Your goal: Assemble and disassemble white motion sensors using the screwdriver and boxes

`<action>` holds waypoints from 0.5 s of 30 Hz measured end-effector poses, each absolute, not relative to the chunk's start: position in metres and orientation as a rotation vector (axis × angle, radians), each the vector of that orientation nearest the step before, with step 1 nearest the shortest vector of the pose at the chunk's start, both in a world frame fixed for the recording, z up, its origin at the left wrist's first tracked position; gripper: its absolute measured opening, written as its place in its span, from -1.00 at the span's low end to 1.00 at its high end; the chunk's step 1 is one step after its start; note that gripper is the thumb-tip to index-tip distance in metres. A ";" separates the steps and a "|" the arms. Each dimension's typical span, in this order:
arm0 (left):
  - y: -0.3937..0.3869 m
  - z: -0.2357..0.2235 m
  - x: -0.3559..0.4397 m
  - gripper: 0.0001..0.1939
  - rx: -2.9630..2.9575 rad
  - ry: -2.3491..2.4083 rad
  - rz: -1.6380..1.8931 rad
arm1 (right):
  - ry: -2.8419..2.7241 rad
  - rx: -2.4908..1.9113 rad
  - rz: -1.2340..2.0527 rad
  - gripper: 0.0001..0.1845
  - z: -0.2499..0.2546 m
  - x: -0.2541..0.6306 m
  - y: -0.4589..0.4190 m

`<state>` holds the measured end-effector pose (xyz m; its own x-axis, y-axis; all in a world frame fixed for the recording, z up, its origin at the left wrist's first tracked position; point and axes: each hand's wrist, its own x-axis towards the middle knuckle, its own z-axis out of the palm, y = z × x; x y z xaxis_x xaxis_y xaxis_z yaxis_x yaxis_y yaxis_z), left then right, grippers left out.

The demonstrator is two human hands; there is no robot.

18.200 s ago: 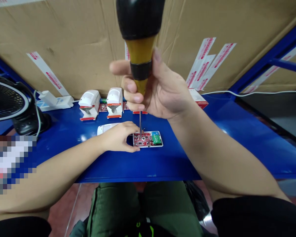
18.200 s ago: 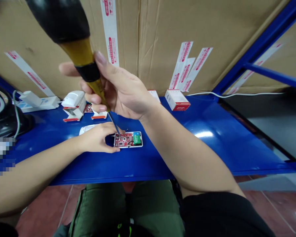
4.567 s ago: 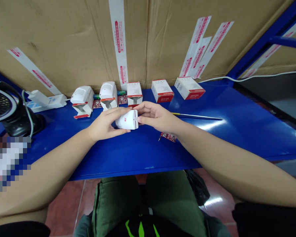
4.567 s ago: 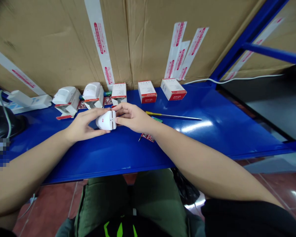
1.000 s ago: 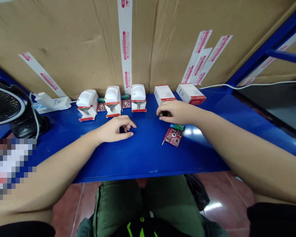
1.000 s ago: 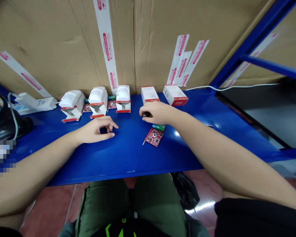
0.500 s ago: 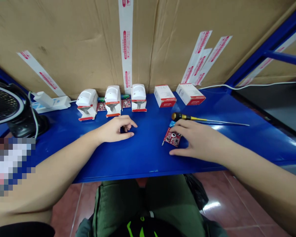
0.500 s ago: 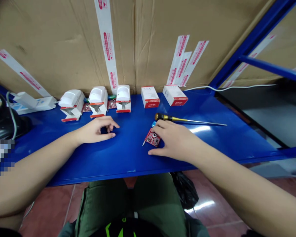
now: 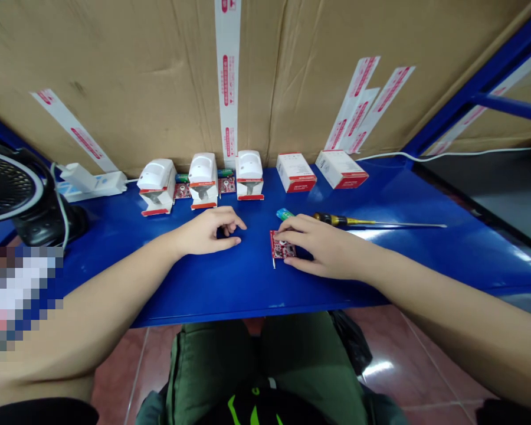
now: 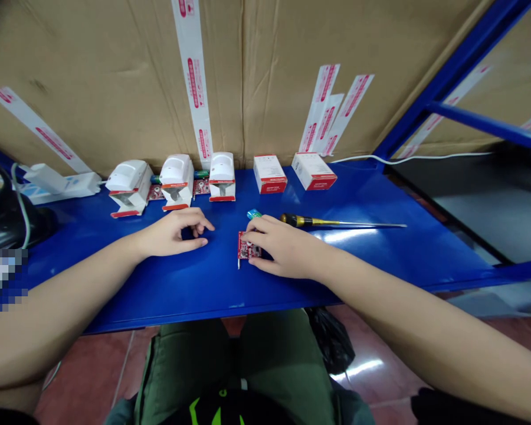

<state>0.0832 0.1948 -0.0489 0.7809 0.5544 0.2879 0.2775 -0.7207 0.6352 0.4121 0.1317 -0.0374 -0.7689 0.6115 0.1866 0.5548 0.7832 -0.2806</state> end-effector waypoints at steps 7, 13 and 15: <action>0.195 -0.050 0.083 -0.76 2.387 0.623 0.617 | -2.654 -1.011 0.216 -0.63 -0.038 0.420 0.145; 0.195 -0.048 0.084 -0.77 2.390 0.615 0.619 | -2.713 -1.087 0.249 -0.57 -0.032 0.415 0.163; 0.195 -0.048 0.084 -0.76 2.386 0.621 0.614 | -2.707 -1.130 0.293 -0.44 -0.029 0.411 0.172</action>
<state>0.0837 0.1952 -0.0481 0.7844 0.5554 0.2760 0.2824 -0.7160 0.6384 0.4109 0.1720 -0.0288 -0.6904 0.7164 0.1009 0.6782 0.6894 -0.2547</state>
